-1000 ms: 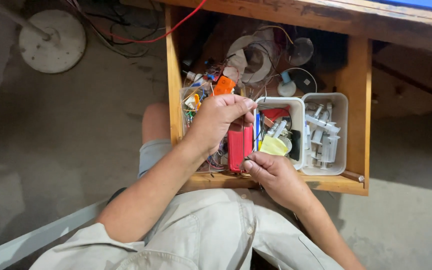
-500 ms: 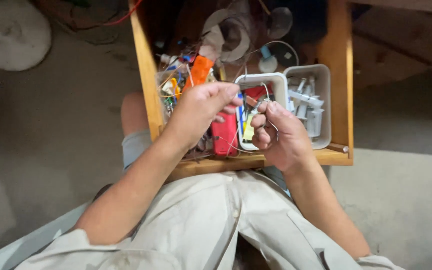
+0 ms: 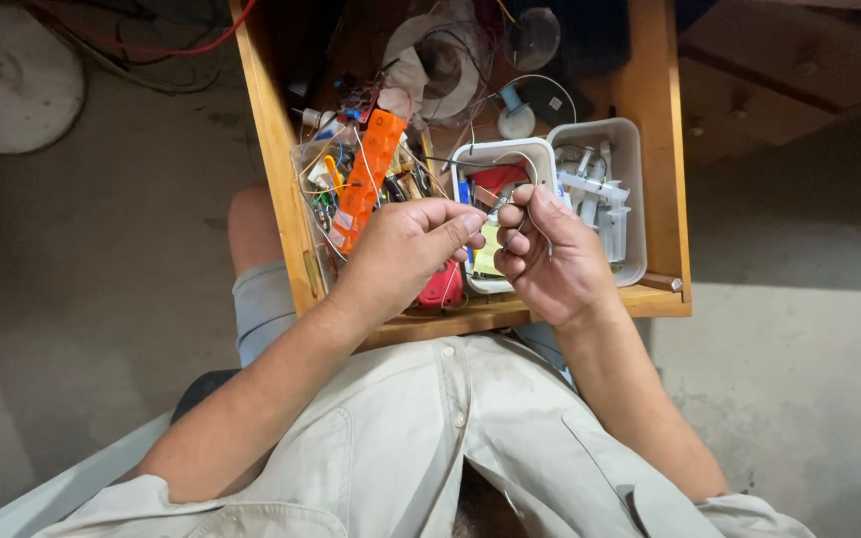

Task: The person searches through a drawer of electronic components and wires, then works on a small circuit board on a blue mat. They connect wires to the board and use a multimeter to test the connections.

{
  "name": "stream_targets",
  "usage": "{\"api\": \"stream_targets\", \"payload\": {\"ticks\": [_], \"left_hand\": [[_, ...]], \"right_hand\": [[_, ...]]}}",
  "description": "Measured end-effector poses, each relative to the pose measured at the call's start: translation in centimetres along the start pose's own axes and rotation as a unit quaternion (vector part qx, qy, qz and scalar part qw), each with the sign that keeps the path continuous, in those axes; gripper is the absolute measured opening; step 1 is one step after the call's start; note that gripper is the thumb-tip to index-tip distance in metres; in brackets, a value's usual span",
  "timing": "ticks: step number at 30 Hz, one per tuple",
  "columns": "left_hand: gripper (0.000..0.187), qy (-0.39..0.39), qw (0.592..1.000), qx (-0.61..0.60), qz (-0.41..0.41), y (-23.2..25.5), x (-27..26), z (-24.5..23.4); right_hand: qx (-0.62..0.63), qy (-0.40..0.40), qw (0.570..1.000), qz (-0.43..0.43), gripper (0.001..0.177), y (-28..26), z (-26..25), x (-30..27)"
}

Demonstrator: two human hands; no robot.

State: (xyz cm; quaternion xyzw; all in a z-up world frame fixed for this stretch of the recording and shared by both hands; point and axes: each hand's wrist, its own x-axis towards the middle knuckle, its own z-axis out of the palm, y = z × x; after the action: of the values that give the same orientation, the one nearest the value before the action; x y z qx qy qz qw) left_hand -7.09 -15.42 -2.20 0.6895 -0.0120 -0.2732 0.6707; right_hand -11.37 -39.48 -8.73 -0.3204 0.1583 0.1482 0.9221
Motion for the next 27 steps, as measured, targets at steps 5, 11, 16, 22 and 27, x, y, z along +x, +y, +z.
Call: {"api": "stream_targets", "payload": {"ticks": [5, 11, 16, 22, 27], "left_hand": [[0.034, -0.001, 1.000, -0.007, 0.011, -0.2, -0.2, -0.2], [0.048, -0.060, 0.977, -0.204, 0.019, -1.1, -0.1, -0.3], [0.041, 0.005, 0.933, -0.361, 0.014, 0.7, -1.9, -3.3], [0.071, -0.051, 0.963, -0.257, 0.057, -0.1, -2.0, -4.6], [0.053, 0.061, 0.994, 0.090, -0.027, 3.2, 1.1, -4.7]], "right_hand": [[-0.057, -0.018, 0.998, -0.036, 0.026, 0.9, 0.0, -0.3], [-0.549, -0.054, 0.833, -0.050, 0.022, 1.1, 6.4, -3.4], [-0.634, -0.115, 0.764, 0.022, 0.027, 1.4, 8.1, -4.0], [-0.677, -0.151, 0.719, -0.041, 0.027, 0.0, 7.5, -3.5], [-0.678, -0.018, 0.730, -0.084, 0.024, -3.1, 4.5, -4.3]]}}
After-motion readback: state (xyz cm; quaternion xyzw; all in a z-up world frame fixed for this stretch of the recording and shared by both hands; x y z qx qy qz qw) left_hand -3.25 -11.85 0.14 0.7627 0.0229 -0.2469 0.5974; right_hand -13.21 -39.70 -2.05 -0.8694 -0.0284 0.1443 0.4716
